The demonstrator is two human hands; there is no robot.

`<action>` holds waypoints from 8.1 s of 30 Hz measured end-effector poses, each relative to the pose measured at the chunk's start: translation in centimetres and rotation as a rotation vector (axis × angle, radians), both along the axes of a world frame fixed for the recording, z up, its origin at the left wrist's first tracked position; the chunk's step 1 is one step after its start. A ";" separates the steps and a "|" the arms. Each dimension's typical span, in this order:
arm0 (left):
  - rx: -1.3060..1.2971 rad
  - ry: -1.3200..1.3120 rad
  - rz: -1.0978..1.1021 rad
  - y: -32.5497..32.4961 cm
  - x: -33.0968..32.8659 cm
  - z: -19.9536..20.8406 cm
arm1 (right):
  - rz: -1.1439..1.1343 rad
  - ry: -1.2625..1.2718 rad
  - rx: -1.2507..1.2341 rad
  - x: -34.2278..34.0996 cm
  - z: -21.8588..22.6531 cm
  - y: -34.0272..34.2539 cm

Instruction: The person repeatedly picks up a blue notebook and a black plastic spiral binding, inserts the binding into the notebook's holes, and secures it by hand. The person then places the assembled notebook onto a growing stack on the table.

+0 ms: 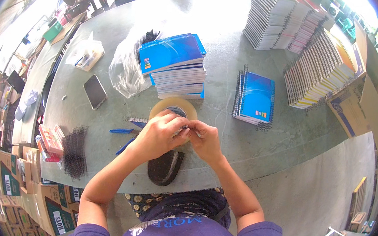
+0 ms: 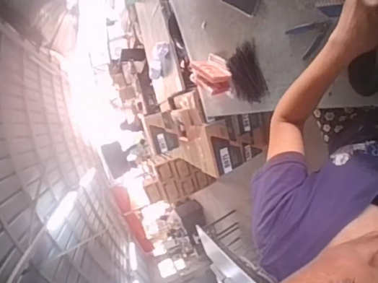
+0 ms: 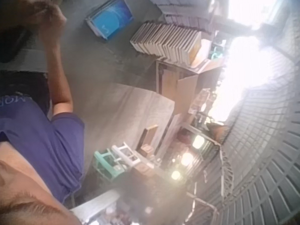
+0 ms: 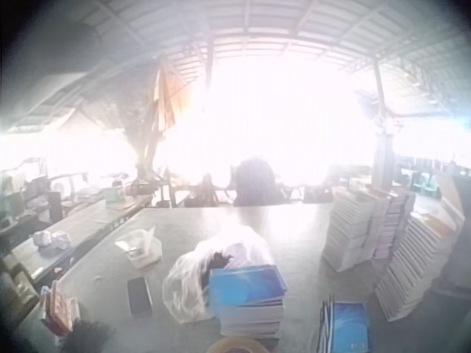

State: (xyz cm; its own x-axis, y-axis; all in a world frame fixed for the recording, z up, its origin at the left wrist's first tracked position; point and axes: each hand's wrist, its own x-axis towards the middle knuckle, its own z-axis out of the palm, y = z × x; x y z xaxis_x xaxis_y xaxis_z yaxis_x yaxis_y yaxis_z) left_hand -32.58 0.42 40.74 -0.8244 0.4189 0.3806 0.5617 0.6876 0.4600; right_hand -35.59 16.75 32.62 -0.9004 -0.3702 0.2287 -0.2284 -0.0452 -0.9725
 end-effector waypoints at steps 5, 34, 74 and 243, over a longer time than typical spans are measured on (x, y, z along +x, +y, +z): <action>-0.059 -0.047 -0.070 -0.5 -0.9 -0.1 | 0.010 0.016 0.047 0.2 0.7 0.0; 0.112 0.031 0.089 0.2 0.6 0.4 | -0.163 0.301 0.207 1.0 2.3 -1.0; 0.220 0.186 0.126 2.9 2.0 2.1 | -0.246 -0.043 -0.053 -3.0 10.6 5.4; 0.282 0.204 0.502 -4.5 6.1 1.9 | 0.272 -0.089 0.008 -1.9 3.1 -1.0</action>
State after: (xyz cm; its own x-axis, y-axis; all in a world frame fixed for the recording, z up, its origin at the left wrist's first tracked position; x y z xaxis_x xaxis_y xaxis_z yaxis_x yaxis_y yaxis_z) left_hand -26.44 -4.07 42.60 -0.7939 -0.1423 0.5911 0.2963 0.7584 0.5805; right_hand -37.46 15.73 35.71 -0.7842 -0.6023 0.1494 -0.1227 -0.0854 -0.9888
